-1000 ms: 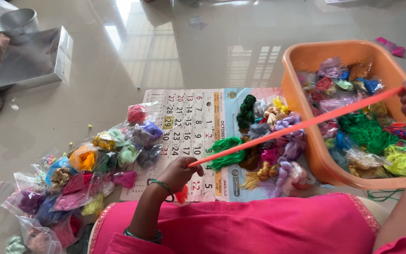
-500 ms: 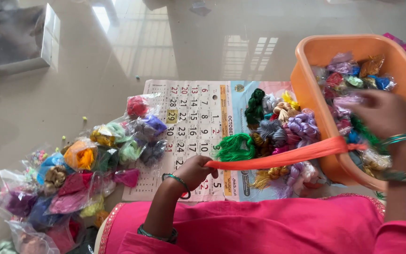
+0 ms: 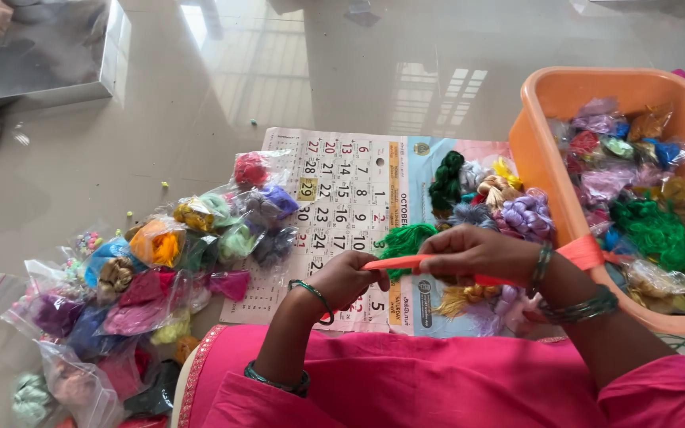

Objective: The person bundles colorful yarn by hand. The person takes strands of yarn from a container, folds and twists them together, and secures them with a different colored band of yarn.

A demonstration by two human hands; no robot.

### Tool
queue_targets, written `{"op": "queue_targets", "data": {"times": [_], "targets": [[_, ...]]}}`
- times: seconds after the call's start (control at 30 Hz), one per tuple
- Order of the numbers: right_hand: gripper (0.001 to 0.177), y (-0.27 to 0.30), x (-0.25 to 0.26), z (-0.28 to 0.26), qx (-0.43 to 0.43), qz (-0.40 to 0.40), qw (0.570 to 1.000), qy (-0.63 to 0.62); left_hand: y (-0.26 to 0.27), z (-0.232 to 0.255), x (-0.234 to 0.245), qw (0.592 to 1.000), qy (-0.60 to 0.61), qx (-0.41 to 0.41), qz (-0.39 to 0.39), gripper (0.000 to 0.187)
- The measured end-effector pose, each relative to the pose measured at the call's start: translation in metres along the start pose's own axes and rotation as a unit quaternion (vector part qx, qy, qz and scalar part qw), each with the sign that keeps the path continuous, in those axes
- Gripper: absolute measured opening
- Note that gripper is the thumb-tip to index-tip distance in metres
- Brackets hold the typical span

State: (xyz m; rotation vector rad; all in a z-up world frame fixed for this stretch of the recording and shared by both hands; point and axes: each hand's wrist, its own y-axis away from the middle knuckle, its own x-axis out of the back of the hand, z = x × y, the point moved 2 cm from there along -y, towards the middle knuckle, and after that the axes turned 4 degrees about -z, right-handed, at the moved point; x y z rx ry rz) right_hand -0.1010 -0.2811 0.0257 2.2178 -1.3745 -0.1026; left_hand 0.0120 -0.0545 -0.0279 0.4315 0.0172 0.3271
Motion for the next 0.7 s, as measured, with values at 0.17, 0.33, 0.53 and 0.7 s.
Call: {"op": "queue_targets", "data": {"times": [0.17, 0.33, 0.53, 0.7], "targets": [[0.031, 0.013, 0.007, -0.012, -0.002, 0.098, 0.985, -0.143, 0.008, 0.016, -0.004, 0.998, 0.034, -0.019, -0.054, 0.023], [0.031, 0.008, 0.017, 0.000, 0.011, 0.169, 0.977, -0.126, 0.025, 0.022, 0.010, 0.994, 0.094, -0.031, -0.055, 0.028], [0.030, 0.005, 0.017, 0.000, 0.052, 0.211, 0.969, -0.113, 0.033, 0.024, 0.020, 0.974, 0.209, -0.055, -0.069, 0.030], [0.029, -0.002, 0.002, -0.001, 0.084, 0.225, 0.970, -0.043, 0.038, 0.024, 0.030, 0.913, 0.387, -0.086, -0.092, 0.025]]}}
